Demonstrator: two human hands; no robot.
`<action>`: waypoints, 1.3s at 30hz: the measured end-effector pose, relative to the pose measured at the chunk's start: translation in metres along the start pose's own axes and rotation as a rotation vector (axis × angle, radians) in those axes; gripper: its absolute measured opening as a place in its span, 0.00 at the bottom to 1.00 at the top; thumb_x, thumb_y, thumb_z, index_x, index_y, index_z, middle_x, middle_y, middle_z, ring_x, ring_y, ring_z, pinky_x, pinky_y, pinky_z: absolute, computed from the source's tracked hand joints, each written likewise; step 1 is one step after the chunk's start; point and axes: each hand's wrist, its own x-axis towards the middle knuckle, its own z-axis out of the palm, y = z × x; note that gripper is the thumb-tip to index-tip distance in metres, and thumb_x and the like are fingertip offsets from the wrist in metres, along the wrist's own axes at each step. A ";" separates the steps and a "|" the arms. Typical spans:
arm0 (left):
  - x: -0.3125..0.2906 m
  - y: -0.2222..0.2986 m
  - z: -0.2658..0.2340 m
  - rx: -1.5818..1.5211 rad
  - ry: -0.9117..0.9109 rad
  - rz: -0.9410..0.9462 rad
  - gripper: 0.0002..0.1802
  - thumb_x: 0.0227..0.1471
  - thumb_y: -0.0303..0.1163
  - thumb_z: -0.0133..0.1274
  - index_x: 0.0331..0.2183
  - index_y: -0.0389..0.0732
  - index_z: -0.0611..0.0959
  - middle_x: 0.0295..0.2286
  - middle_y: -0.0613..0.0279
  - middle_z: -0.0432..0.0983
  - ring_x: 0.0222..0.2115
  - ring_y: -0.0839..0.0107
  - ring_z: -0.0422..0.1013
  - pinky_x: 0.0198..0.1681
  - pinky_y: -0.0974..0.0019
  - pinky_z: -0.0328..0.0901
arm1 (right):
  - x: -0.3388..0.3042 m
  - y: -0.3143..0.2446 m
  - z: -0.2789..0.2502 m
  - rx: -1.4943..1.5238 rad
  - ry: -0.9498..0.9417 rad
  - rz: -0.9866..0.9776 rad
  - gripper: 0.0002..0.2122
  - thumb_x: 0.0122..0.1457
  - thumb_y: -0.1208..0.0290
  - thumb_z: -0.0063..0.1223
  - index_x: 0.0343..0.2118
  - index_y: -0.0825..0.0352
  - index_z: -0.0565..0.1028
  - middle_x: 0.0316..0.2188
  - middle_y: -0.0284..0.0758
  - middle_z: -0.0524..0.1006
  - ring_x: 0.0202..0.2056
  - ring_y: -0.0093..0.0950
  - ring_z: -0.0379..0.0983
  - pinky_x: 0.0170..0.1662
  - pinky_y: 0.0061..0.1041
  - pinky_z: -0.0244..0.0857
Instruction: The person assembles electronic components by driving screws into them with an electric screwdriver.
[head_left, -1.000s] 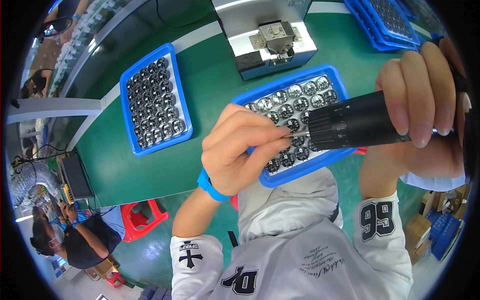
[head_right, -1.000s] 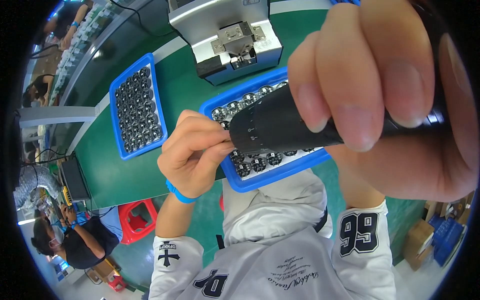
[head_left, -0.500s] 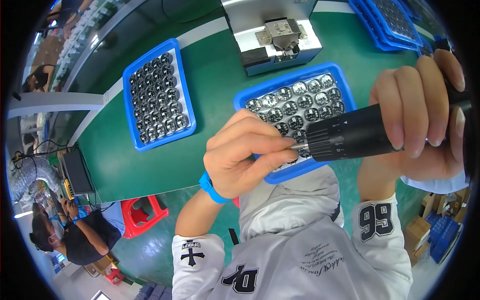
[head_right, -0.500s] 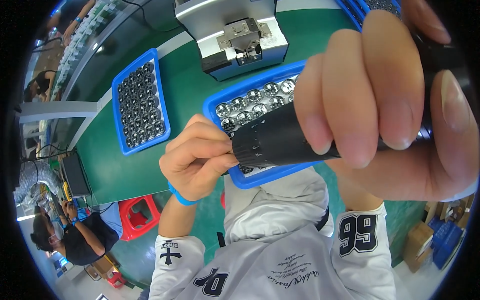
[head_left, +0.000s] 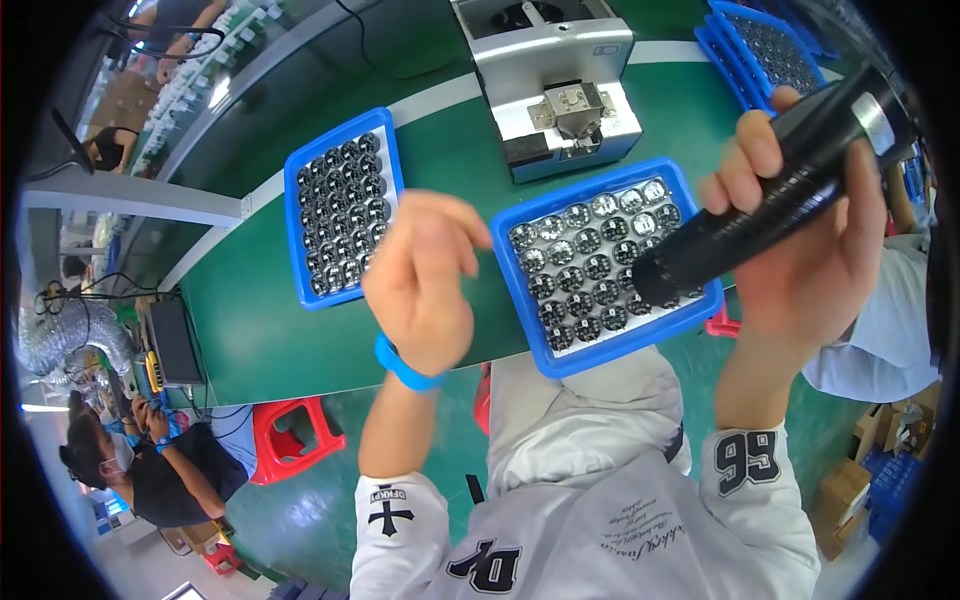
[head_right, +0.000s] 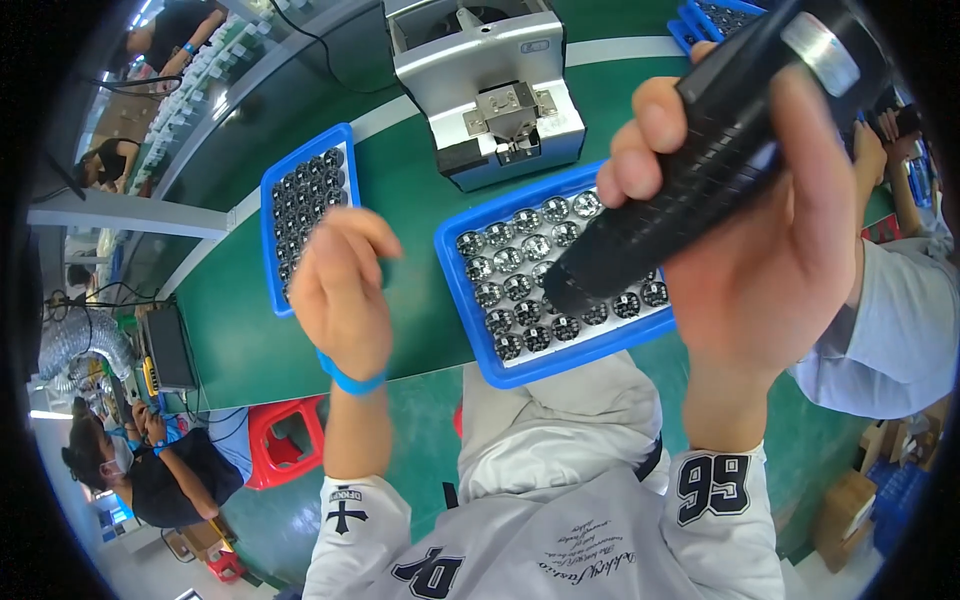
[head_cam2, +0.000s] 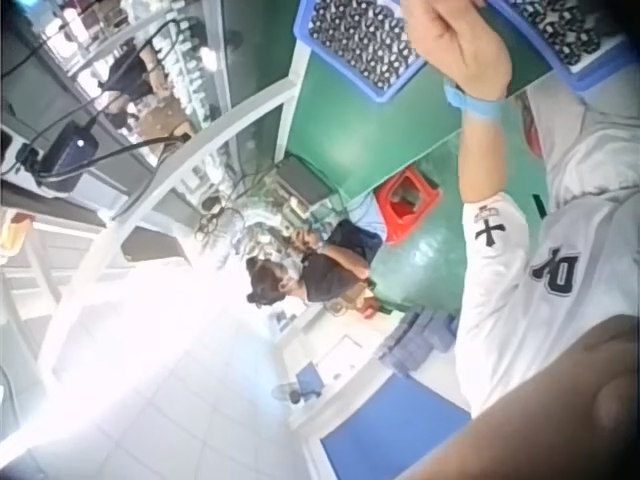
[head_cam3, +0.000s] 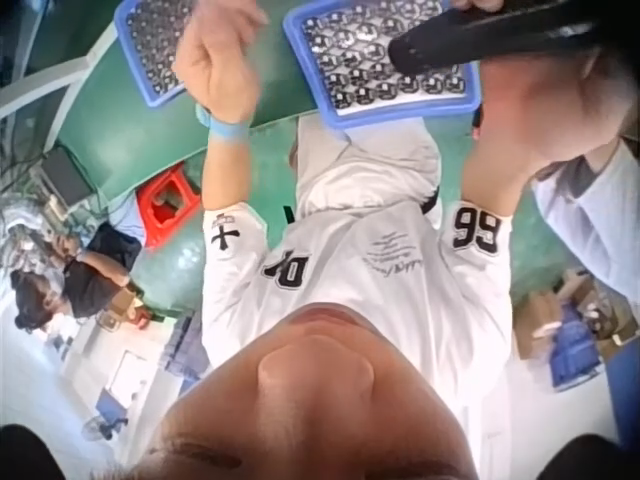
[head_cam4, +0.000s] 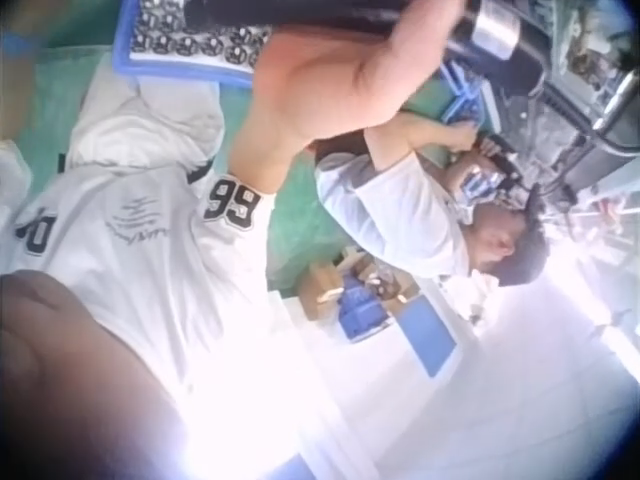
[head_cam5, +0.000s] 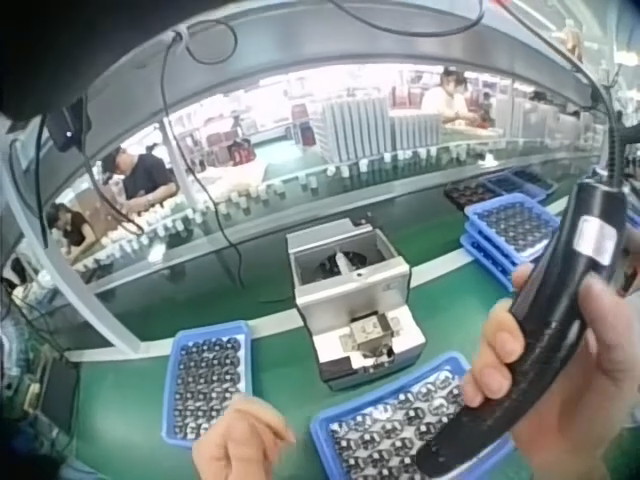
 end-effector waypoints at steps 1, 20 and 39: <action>0.016 -0.001 0.001 0.009 0.022 0.051 0.20 0.71 0.38 0.43 0.32 0.34 0.79 0.29 0.63 0.75 0.27 0.79 0.67 0.31 0.72 0.61 | -0.003 -0.001 0.000 -0.003 -0.016 -0.017 0.30 0.70 0.56 0.45 0.63 0.79 0.59 0.41 0.39 0.67 0.40 0.31 0.65 0.48 0.33 0.61; 0.171 -0.053 0.016 0.613 -0.158 0.200 0.16 0.51 0.44 0.67 0.35 0.41 0.91 0.44 0.54 0.80 0.46 0.57 0.74 0.50 0.57 0.68 | 0.048 0.016 0.002 -0.372 0.045 -0.132 0.46 0.65 0.26 0.27 0.64 0.72 0.59 0.26 0.32 0.69 0.21 0.24 0.67 0.29 0.28 0.64; 0.014 -0.011 0.044 -0.845 -0.367 -0.975 0.21 0.70 0.34 0.44 0.55 0.28 0.76 0.44 0.49 0.81 0.39 0.68 0.79 0.44 0.66 0.74 | 0.109 0.054 0.067 -0.513 0.118 -0.095 0.48 0.56 0.18 0.31 0.41 0.72 0.73 0.17 0.35 0.71 0.15 0.24 0.68 0.18 0.21 0.62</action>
